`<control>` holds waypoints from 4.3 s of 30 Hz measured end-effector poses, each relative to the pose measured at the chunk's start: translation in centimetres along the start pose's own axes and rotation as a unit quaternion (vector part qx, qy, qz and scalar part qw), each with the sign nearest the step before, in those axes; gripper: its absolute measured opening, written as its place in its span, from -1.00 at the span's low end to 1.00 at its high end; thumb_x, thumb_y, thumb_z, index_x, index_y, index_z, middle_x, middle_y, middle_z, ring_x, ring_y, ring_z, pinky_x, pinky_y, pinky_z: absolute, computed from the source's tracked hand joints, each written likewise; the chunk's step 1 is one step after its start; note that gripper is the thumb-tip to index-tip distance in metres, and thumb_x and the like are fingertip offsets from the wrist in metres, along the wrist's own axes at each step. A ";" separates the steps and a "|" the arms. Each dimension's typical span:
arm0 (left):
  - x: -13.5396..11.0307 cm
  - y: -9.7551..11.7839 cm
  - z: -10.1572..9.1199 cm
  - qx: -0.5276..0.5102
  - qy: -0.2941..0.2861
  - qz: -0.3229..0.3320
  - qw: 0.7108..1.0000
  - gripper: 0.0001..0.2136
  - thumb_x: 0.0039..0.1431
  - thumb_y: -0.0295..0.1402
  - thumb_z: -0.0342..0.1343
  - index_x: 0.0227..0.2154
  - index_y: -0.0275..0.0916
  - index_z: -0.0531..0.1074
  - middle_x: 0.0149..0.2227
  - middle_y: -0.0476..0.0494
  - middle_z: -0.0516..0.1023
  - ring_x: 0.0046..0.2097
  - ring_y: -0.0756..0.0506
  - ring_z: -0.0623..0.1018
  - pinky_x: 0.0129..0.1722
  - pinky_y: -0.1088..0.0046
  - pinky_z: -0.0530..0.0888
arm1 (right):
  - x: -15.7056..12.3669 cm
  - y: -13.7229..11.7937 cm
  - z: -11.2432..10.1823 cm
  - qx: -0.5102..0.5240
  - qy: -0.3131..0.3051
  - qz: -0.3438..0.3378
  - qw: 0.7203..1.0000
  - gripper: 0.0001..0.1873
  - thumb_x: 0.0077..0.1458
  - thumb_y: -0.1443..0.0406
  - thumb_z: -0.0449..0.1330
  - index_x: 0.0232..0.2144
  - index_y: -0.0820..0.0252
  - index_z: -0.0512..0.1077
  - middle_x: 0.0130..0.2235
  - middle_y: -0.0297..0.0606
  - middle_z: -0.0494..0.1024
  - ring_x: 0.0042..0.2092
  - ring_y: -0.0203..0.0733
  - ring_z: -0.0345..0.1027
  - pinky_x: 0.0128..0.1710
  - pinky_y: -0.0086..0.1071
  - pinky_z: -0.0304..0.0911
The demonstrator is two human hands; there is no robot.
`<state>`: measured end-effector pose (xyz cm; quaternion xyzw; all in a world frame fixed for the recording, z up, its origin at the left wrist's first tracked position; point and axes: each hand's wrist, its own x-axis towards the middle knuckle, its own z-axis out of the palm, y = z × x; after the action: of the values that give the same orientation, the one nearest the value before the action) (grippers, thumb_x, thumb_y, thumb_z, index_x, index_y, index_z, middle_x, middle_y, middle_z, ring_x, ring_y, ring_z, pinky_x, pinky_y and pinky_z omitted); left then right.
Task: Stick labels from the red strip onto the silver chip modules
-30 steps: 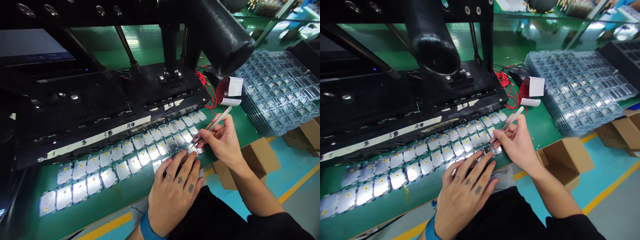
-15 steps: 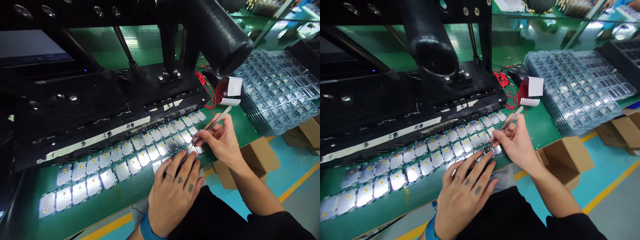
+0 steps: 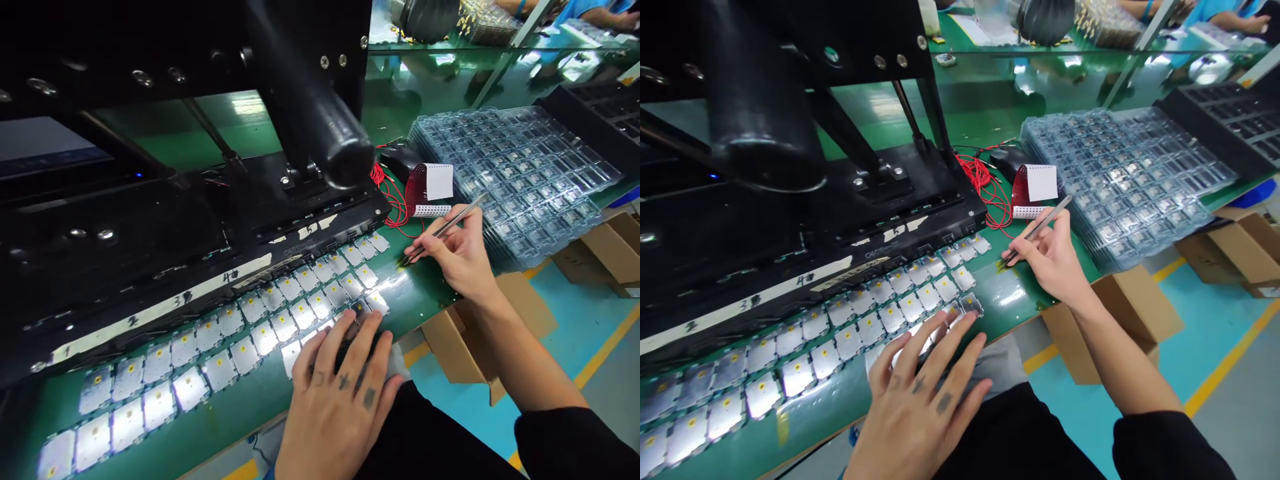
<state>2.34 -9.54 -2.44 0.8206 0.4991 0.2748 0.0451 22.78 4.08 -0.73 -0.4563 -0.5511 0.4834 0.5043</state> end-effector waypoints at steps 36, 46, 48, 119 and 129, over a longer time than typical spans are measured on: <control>3.3 2.0 3.3 0.053 -0.066 0.001 0.996 -0.46 0.27 0.05 0.11 0.19 -0.15 0.41 0.32 -0.13 0.36 0.31 -0.27 0.28 0.30 0.08 0.05 | -0.5 0.7 0.0 -0.025 -0.012 0.028 0.999 -0.53 0.12 0.19 0.36 -0.24 -0.02 0.06 -0.40 -0.47 0.49 -0.42 -0.18 0.57 -0.47 -0.26 0.57; 3.5 2.0 3.2 0.053 -0.064 -0.001 0.997 -0.46 0.27 0.04 0.13 0.19 -0.15 0.41 0.32 -0.14 0.36 0.30 -0.28 0.30 0.27 0.06 0.10 | -0.6 0.7 -0.1 -0.032 -0.008 0.026 0.999 -0.50 0.11 0.16 0.35 -0.24 -0.03 0.03 -0.42 -0.50 0.49 -0.42 -0.15 0.59 -0.48 -0.27 0.57; 3.5 2.0 3.3 0.054 -0.063 0.001 0.997 -0.46 0.26 0.03 0.14 0.19 -0.15 0.41 0.32 -0.15 0.36 0.30 -0.28 0.30 0.27 0.06 0.11 | -0.6 0.7 -0.1 -0.029 -0.011 0.021 0.999 -0.52 0.13 0.18 0.34 -0.23 -0.03 0.03 -0.41 -0.48 0.50 -0.41 -0.15 0.59 -0.47 -0.27 0.57; 0.0 -1.0 -2.1 -0.013 0.069 -0.009 0.997 -0.82 0.38 -0.38 0.05 -0.08 -0.19 0.52 -0.05 -0.05 0.67 0.09 -0.13 0.48 0.23 0.22 0.21 | -3.2 -1.8 6.1 0.029 0.031 0.035 0.999 -0.47 0.08 0.14 0.38 -0.22 -0.03 0.05 -0.47 -0.55 0.50 -0.52 -0.22 0.54 -0.62 -0.40 0.50; -1.1 -1.6 -0.6 0.034 0.050 -0.032 0.998 -0.75 0.36 -0.25 0.11 -0.01 -0.21 0.54 -0.01 -0.01 0.66 0.10 -0.17 0.48 0.19 0.19 0.20 | -4.1 -0.2 7.7 0.050 -0.012 0.102 0.993 -0.48 0.12 0.19 0.35 -0.20 -0.02 0.00 -0.46 -0.54 0.56 -0.53 -0.24 0.54 -0.59 -0.45 0.50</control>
<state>0.34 -9.81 -2.97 0.7902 0.5362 0.2968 0.0009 15.37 -0.59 -1.18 -0.4784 -0.4830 0.5648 0.4679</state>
